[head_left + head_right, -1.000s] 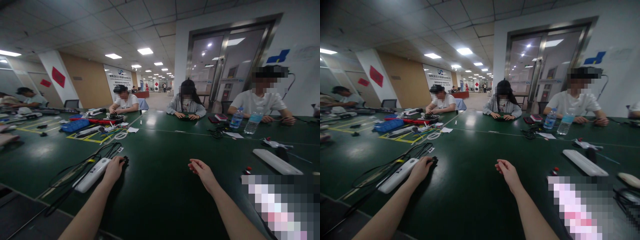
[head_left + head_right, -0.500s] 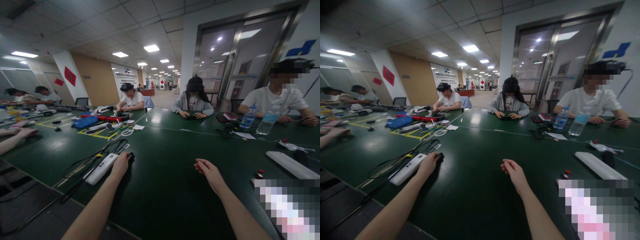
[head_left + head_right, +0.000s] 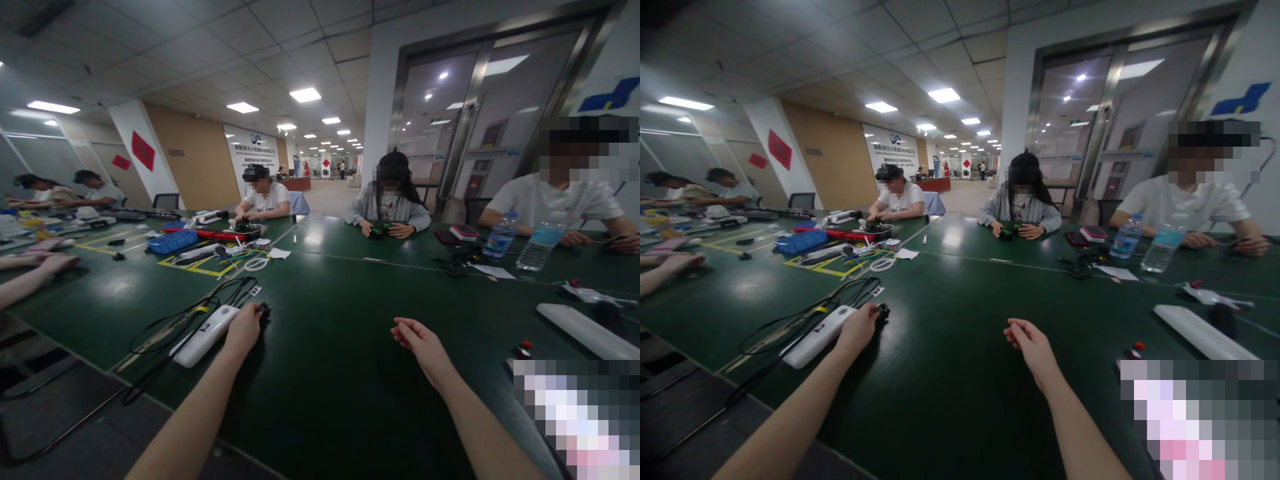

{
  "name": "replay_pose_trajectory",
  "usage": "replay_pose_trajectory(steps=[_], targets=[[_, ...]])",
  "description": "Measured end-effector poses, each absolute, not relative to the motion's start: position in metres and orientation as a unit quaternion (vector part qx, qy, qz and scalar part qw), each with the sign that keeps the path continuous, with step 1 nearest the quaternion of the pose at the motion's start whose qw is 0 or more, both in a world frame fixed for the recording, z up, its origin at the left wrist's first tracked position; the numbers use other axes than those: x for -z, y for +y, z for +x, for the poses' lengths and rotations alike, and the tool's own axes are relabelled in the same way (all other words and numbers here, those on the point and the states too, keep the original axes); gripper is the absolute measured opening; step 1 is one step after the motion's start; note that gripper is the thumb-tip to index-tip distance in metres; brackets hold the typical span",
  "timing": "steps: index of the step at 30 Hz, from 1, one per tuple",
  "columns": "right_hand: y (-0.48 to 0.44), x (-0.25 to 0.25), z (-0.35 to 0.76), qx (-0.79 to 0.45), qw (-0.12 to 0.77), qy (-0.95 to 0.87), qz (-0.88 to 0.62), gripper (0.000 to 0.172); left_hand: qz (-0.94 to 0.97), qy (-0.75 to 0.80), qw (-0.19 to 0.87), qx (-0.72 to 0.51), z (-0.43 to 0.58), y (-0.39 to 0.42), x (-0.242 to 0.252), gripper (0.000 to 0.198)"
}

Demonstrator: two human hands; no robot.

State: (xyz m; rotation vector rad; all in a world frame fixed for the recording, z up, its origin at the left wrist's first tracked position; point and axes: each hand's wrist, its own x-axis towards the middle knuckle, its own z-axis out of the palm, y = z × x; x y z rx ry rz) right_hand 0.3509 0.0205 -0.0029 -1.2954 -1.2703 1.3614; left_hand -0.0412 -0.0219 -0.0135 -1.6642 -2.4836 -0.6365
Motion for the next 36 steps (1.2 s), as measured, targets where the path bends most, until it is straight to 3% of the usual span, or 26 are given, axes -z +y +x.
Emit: replay_pose_trajectory(steps=[18, 36], targets=[[0.025, 0.011, 0.352, -0.539, 0.427, -0.511, -0.516, 0.032, -0.526, -0.821, 0.100, 0.200, -0.034, -0.022, 0.009, 0.020], [0.017, -0.002, 0.348, -0.542, 0.426, -0.502, -0.522, 0.028, -0.518, -0.832, 0.057, 0.188, -0.036, -0.020, 0.009, 0.022]])
